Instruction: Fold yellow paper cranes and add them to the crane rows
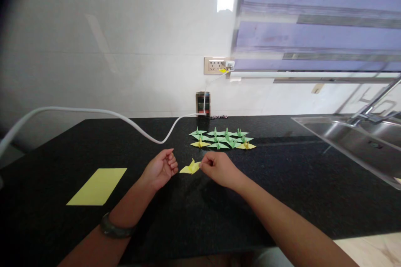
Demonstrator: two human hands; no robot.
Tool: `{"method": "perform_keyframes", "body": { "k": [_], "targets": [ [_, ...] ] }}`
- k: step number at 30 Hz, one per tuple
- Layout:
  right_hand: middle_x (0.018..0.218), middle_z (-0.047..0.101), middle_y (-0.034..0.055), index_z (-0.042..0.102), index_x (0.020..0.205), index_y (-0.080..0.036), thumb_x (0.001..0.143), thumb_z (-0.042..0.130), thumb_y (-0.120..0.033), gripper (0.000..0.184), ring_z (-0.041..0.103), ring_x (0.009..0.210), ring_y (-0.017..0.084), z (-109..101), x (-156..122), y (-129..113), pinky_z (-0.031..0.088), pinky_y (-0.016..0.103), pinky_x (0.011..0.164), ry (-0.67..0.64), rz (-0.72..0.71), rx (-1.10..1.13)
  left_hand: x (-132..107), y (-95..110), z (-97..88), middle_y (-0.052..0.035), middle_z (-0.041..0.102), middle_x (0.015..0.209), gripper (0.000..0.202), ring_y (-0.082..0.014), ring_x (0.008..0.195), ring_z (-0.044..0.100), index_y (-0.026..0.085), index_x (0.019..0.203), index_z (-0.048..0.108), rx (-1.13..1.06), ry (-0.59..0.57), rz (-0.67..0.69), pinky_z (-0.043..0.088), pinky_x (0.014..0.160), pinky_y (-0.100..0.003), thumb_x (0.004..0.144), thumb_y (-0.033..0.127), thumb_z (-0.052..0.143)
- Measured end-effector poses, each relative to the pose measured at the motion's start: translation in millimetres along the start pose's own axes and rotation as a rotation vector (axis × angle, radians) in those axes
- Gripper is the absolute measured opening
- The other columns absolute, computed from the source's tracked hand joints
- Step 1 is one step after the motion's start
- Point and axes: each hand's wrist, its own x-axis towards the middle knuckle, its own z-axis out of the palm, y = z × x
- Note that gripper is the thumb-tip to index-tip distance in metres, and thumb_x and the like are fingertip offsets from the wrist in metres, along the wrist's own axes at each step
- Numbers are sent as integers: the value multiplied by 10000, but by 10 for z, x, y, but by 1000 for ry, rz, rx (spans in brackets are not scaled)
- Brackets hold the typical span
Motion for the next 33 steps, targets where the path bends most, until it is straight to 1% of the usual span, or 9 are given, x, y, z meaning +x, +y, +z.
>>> {"method": "perform_keyframes", "body": {
  "k": [4, 8, 11, 15, 19, 24, 27, 30, 33],
  "targets": [
    [484, 476, -26, 562, 585, -136, 682, 486, -290, 197, 412, 454, 81, -92, 327, 56, 299, 178, 420, 164, 159, -225, 7, 136, -49, 70, 347, 421, 263, -52, 374, 368, 162, 505, 370, -83, 63, 127, 301, 406, -185, 648, 274, 560],
    [580, 586, 29, 617, 630, -144, 673, 483, -307, 216, 505, 543, 122, -42, 794, -1, 335, 202, 484, 220, 200, -344, 6, 175, -64, 72, 354, 431, 248, -50, 372, 367, 163, 520, 371, -120, 108, 203, 294, 402, -187, 638, 260, 566],
    [668, 636, 71, 652, 649, -151, 648, 512, -299, 204, 552, 635, 160, 122, 1106, -52, 362, 223, 559, 228, 231, -431, 9, 179, -71, 75, 350, 427, 247, -48, 370, 363, 164, 523, 368, -139, 121, 230, 286, 403, -187, 636, 264, 563],
    [739, 658, 111, 680, 701, -144, 640, 528, -260, 200, 583, 710, 185, 336, 1423, -81, 381, 228, 606, 181, 265, -508, 1, 192, -84, 75, 347, 417, 252, -47, 365, 357, 165, 515, 361, -158, 132, 257, 268, 399, -185, 633, 263, 560],
    [766, 656, 137, 685, 726, -115, 644, 534, -260, 225, 593, 726, 190, 418, 1670, -86, 392, 221, 609, 134, 293, -563, -21, 214, -85, 75, 342, 412, 245, -44, 362, 346, 163, 511, 361, -181, 137, 272, 254, 397, -182, 635, 256, 551],
    [770, 656, 130, 677, 772, -96, 642, 556, -248, 234, 597, 696, 167, 427, 1854, -94, 397, 195, 581, 106, 302, -595, -26, 245, -90, 76, 330, 405, 260, -43, 357, 339, 162, 497, 347, -214, 150, 284, 245, 393, -178, 628, 260, 550],
    [723, 655, 113, 676, 744, -92, 634, 573, -254, 221, 588, 655, 148, 393, 1890, -78, 388, 181, 548, 97, 294, -598, -26, 259, -98, 77, 323, 400, 265, -43, 354, 335, 163, 492, 344, -238, 156, 286, 245, 391, -179, 624, 264, 551],
    [659, 645, 81, 674, 701, -100, 627, 576, -280, 217, 569, 601, 137, 290, 1864, -48, 372, 186, 506, 95, 279, -600, -39, 266, -90, 75, 327, 404, 255, -44, 359, 336, 162, 496, 350, -248, 146, 279, 250, 394, -180, 632, 258, 543],
    [626, 626, 54, 670, 698, -111, 640, 548, -316, 245, 543, 560, 128, 114, 1751, -29, 346, 193, 470, 114, 258, -606, -60, 267, -64, 74, 326, 409, 253, -43, 359, 332, 163, 496, 348, -244, 143, 269, 251, 393, -183, 635, 250, 541]
  ]
}}
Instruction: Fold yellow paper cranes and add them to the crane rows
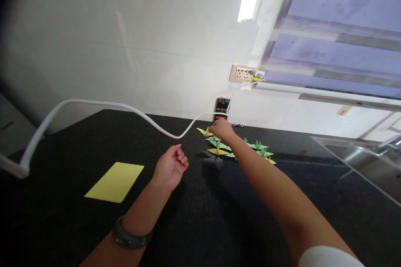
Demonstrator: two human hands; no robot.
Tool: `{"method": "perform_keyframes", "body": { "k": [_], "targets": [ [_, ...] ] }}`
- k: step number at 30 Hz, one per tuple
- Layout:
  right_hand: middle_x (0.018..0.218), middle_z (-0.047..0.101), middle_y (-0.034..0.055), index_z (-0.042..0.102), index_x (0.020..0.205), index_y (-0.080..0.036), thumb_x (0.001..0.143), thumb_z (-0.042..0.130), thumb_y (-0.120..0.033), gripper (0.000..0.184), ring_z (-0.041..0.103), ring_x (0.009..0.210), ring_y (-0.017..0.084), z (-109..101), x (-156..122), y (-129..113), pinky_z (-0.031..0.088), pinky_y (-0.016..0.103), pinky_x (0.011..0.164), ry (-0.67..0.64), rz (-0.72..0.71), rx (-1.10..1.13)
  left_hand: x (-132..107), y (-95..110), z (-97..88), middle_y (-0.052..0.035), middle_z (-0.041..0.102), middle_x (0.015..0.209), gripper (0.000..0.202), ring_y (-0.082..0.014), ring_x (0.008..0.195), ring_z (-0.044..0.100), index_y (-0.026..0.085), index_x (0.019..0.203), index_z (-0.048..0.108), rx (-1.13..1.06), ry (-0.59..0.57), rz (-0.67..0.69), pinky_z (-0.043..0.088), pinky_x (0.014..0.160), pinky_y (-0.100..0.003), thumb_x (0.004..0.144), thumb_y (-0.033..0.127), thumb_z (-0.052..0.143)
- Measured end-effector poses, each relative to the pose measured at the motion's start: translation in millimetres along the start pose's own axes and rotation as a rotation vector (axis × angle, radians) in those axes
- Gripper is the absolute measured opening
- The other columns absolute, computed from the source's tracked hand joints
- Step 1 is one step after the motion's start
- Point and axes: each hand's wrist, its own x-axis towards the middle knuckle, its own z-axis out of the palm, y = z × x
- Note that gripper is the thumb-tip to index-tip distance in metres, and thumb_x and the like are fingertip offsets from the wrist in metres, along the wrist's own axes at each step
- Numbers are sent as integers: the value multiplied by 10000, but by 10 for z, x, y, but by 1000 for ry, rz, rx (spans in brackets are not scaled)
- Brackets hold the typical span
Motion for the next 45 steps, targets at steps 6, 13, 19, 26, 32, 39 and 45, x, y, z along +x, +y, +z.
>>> {"method": "perform_keyframes", "body": {
  "k": [6, 13, 19, 26, 32, 39, 45],
  "targets": [
    [569, 592, 34, 658, 667, -120, 654, 507, -332, 261, 502, 525, 111, -354, -392, 371, 301, 195, 450, 23, -12, -39, -10, -22, 3, 74, 321, 414, 258, -44, 364, 332, 165, 495, 342, 20, -20, -17, 258, 395, -186, 640, 246, 539],
    [618, 616, 54, 651, 634, -140, 645, 509, -284, 203, 511, 552, 125, -456, -926, 851, 303, 209, 492, -19, 60, -159, 19, -60, -35, 69, 335, 414, 252, -49, 376, 344, 163, 497, 356, 65, -23, -6, 275, 401, -187, 642, 249, 544],
    [641, 629, 60, 656, 660, -138, 654, 507, -270, 198, 536, 584, 134, -298, -1136, 1067, 318, 206, 517, -72, 140, -216, 32, -91, -35, 69, 335, 414, 254, -50, 376, 342, 161, 496, 358, 94, -20, 13, 275, 396, -186, 641, 245, 549],
    [718, 648, 72, 664, 707, -149, 685, 492, -273, 213, 556, 656, 154, -149, -1105, 1024, 335, 215, 545, -96, 143, -214, 29, -98, -42, 67, 342, 423, 253, -50, 379, 341, 161, 501, 361, 119, -29, 24, 275, 393, -183, 643, 242, 554],
    [687, 646, 61, 662, 703, -153, 689, 511, -325, 230, 555, 619, 147, -143, -1107, 1016, 328, 214, 522, -112, 130, -190, 22, -121, -33, 66, 343, 422, 259, -49, 378, 346, 160, 497, 360, 132, -45, 22, 280, 393, -181, 636, 246, 560],
    [689, 638, 62, 640, 677, -143, 719, 477, -386, 295, 551, 632, 148, -275, -1276, 970, 325, 214, 543, -47, 107, -151, 63, -102, -72, 74, 332, 426, 270, -44, 372, 347, 168, 505, 334, 271, -71, 95, 287, 397, -174, 639, 292, 532],
    [590, 607, 28, 605, 681, -189, 770, 385, -423, 333, 545, 550, 157, -37, -1833, 880, 342, 233, 523, -22, -38, 3, 12, -116, -60, 64, 344, 431, 260, -48, 365, 359, 169, 502, 367, 494, -12, 280, 281, 398, -180, 655, 327, 505]
  ]
}}
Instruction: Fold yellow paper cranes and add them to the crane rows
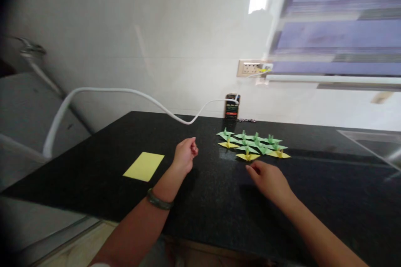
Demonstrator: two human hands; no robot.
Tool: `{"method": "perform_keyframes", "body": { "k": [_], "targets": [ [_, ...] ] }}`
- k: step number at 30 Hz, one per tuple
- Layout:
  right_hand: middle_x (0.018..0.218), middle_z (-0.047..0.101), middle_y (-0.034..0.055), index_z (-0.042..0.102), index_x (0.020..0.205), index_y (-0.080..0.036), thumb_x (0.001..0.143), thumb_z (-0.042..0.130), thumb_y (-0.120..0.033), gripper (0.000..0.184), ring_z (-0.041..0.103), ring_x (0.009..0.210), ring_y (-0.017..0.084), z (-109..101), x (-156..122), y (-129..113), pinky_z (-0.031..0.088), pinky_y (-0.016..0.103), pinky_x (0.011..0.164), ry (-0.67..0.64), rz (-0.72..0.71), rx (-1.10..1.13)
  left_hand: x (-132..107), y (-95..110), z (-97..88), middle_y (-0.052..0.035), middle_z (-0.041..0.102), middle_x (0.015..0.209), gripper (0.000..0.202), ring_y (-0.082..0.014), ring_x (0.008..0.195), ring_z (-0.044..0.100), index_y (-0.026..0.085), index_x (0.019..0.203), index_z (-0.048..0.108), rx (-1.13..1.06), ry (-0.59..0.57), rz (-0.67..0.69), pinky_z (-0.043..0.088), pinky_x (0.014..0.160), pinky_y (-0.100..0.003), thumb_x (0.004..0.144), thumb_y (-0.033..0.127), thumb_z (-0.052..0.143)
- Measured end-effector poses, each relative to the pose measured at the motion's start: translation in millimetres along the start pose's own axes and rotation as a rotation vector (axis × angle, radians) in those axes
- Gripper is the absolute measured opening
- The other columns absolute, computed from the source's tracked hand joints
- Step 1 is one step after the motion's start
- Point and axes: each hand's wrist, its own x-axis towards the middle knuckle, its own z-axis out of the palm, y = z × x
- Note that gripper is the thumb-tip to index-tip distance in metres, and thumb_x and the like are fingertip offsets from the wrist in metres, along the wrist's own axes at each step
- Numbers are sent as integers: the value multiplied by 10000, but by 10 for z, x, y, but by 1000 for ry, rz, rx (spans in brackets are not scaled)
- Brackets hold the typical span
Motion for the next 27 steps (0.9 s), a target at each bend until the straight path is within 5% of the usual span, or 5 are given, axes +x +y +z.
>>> {"method": "perform_keyframes", "body": {
  "k": [9, 12, 18, 22, 27],
  "targets": [
    [614, 597, -4, 584, 724, -247, 737, 422, -496, 297, 553, 553, 159, 282, -502, 132, 408, 250, 534, -34, -6, 221, -120, 538, -689, -134, 621, 899, 345, -287, 980, 486, 156, 693, 631, 703, -171, 51, 349, 808, -360, 502, 443, 647],
    [629, 599, -4, 586, 716, -255, 723, 444, -497, 281, 558, 574, 163, 306, -580, 164, 423, 252, 543, -54, 6, 275, -306, 570, -1250, -185, 250, 1339, 833, -368, 1239, 72, 132, 1146, 468, 1238, -124, 0, 172, 921, -492, 464, 593, 594],
    [641, 595, 4, 574, 697, -268, 727, 459, -476, 239, 558, 605, 169, 321, -685, 143, 434, 258, 560, -60, -62, 353, -1129, 385, -1930, -183, 24, 1378, 903, -340, 1249, 12, 133, 1326, 106, 1919, -225, -144, 129, 935, -535, 638, 693, 275],
    [616, 573, 15, 577, 697, -248, 764, 427, -433, 246, 535, 571, 158, 346, -664, -217, 412, 256, 531, -89, -206, 379, -1635, 308, -1967, -174, -20, 1372, 1009, -341, 1244, -29, 111, 1325, 61, 1980, -253, -43, 112, 960, -517, 573, 686, 411],
    [682, 565, 42, 581, 708, -202, 816, 382, -308, 249, 524, 665, 156, 451, -610, -1161, 394, 257, 615, -121, -617, 318, -1703, 293, -1981, -108, 320, 1316, 483, -237, 1220, 258, 158, 1231, 390, 1823, -170, 128, 227, 980, -402, 793, 358, 350]
  ]
}}
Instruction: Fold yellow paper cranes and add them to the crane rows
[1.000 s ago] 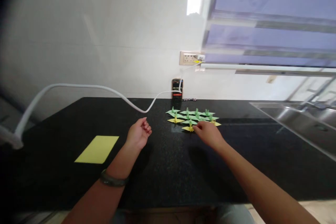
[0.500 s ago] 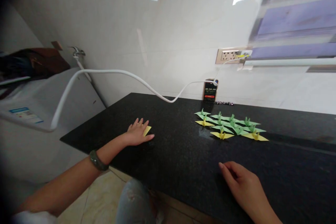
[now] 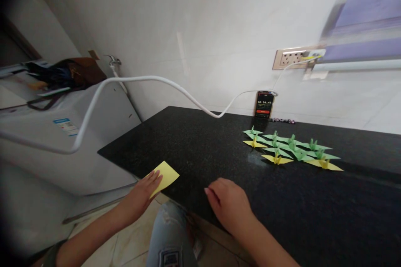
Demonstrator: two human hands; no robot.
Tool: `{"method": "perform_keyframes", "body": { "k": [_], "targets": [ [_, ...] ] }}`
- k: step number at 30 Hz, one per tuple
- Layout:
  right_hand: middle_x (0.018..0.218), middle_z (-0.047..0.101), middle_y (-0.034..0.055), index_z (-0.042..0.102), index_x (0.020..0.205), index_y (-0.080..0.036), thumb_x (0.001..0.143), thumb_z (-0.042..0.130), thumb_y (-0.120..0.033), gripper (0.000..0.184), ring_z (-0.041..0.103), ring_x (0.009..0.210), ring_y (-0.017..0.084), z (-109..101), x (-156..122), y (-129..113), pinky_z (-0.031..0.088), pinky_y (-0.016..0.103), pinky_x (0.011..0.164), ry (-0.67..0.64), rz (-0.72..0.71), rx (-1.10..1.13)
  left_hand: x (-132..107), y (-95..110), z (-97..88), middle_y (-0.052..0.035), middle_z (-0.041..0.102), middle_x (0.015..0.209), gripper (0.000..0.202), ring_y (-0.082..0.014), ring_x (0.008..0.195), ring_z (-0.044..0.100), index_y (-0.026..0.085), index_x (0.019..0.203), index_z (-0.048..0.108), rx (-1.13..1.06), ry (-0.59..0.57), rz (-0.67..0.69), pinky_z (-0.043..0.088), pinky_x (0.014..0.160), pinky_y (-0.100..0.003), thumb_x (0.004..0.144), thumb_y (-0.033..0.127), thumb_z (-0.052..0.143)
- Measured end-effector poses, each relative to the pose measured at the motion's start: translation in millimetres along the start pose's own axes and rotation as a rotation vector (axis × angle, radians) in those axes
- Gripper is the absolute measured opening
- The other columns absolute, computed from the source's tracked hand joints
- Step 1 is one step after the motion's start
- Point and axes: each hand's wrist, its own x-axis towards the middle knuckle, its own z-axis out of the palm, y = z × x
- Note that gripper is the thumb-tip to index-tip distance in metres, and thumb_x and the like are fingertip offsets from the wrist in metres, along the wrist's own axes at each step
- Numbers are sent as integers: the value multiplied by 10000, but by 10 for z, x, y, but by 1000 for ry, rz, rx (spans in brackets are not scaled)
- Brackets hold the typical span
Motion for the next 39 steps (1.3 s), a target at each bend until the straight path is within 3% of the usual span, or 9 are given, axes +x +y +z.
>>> {"method": "perform_keyframes", "body": {
  "k": [4, 8, 11, 13, 18, 24, 28, 32, 39],
  "targets": [
    [848, 548, 55, 569, 916, -210, 802, 437, -281, 188, 500, 799, 169, 255, 428, -416, 388, 256, 677, -76, -256, -73, 141, -12, -102, -42, 590, 1076, 315, -196, 994, 529, 258, 1021, 584, -231, 122, -11, 359, 885, -324, 781, 325, 391],
    [979, 497, 56, 449, 1120, -252, 743, 533, -279, 387, 477, 811, 172, 390, 724, -502, 389, 253, 636, -69, -227, -151, 281, 82, -200, -32, 670, 775, 112, -208, 787, 590, 277, 702, 663, -457, 305, -63, 411, 735, -286, 657, 325, 573],
    [927, 508, 69, 571, 938, -212, 776, 481, -234, 187, 469, 835, 180, 461, 889, -407, 380, 261, 650, -155, -244, -152, 374, 142, -220, -26, 644, 642, 29, -198, 741, 580, 259, 568, 644, -614, 382, -119, 403, 684, -254, 580, 285, 640],
    [842, 525, 70, 609, 784, -166, 805, 417, -184, 194, 485, 794, 166, 519, 982, -322, 377, 257, 650, -189, -259, -88, 428, 147, -225, -19, 635, 632, 36, -199, 755, 572, 257, 553, 641, -709, 373, -160, 396, 690, -248, 533, 268, 670],
    [815, 535, 44, 608, 772, -138, 799, 450, -191, 169, 509, 726, 110, 678, 1165, -163, 374, 213, 645, -153, -234, 17, 521, 20, -229, -14, 652, 808, 326, -211, 795, 557, 271, 765, 663, -757, 348, -164, 384, 746, -279, 444, 253, 714],
    [693, 544, -2, 586, 637, -128, 686, 612, -249, 133, 497, 607, 75, 778, 1277, -38, 367, 171, 558, -128, -196, 133, 566, -211, -149, -17, 653, 753, 262, -192, 717, 574, 239, 753, 665, -812, 363, -230, 409, 690, -271, 491, 234, 680],
    [706, 548, 4, 598, 699, -148, 749, 537, -232, 115, 500, 643, 90, 663, 1264, 44, 372, 192, 601, -47, -145, 143, 593, -356, -75, -35, 653, 761, 203, -179, 697, 585, 241, 787, 659, -464, 422, -69, 423, 641, -256, 592, 286, 624],
    [803, 526, 54, 576, 817, -145, 830, 381, -226, 211, 487, 759, 136, 364, 1145, 222, 364, 246, 695, 106, -48, 86, 589, -463, -69, -49, 653, 788, 136, -182, 741, 587, 239, 757, 653, -354, 399, -31, 423, 686, -264, 652, 265, 570],
    [791, 555, 47, 590, 833, -185, 810, 403, -254, 201, 527, 744, 153, -114, 754, 803, 399, 243, 673, 185, -70, -164, 502, -511, -131, -73, 651, 797, 178, -182, 809, 575, 196, 720, 631, -167, 292, 45, 414, 757, -289, 681, 139, 467]
  ]
}}
